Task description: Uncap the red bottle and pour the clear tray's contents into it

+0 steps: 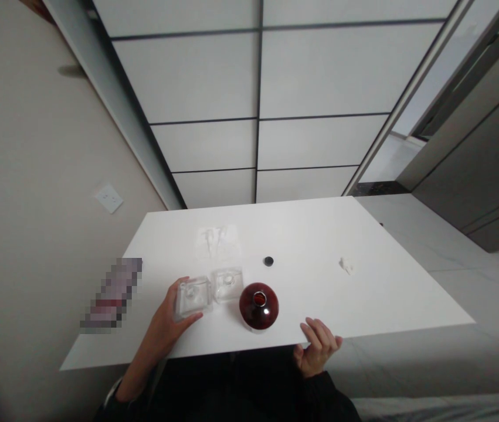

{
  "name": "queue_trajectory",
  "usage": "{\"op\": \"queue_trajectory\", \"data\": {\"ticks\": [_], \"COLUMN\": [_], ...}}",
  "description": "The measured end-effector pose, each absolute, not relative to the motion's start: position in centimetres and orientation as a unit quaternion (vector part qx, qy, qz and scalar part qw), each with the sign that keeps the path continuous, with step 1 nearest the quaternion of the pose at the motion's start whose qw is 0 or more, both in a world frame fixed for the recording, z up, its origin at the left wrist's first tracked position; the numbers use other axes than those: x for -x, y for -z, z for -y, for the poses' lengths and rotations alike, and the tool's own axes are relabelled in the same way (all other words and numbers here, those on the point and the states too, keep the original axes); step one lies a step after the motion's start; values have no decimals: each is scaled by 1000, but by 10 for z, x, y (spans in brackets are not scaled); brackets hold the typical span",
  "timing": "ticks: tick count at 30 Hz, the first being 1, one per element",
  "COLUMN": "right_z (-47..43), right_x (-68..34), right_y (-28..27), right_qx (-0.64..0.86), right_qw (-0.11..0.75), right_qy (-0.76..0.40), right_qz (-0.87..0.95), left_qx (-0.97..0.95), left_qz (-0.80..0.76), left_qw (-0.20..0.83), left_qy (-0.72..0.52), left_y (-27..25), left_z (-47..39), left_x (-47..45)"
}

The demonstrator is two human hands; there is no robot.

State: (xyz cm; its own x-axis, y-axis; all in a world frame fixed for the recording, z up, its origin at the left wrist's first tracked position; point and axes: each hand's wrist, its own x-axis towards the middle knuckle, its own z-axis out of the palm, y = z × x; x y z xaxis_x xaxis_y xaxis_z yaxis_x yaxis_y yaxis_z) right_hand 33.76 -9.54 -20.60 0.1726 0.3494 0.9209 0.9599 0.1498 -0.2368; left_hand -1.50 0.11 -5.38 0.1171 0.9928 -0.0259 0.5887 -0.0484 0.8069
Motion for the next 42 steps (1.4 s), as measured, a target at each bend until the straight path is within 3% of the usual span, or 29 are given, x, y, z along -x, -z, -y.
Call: {"op": "queue_trajectory", "data": {"ticks": [42], "right_z": [94], "right_x": [-342], "right_y": [212], "right_qx": [589], "right_qw": [501], "right_qy": [311], "right_qz": [553], "left_qx": [-668], "left_qz": [-589], "left_qw": [341], "left_qy": [-299], "left_y": [53], "left_z": [-1], "left_x": [16]}}
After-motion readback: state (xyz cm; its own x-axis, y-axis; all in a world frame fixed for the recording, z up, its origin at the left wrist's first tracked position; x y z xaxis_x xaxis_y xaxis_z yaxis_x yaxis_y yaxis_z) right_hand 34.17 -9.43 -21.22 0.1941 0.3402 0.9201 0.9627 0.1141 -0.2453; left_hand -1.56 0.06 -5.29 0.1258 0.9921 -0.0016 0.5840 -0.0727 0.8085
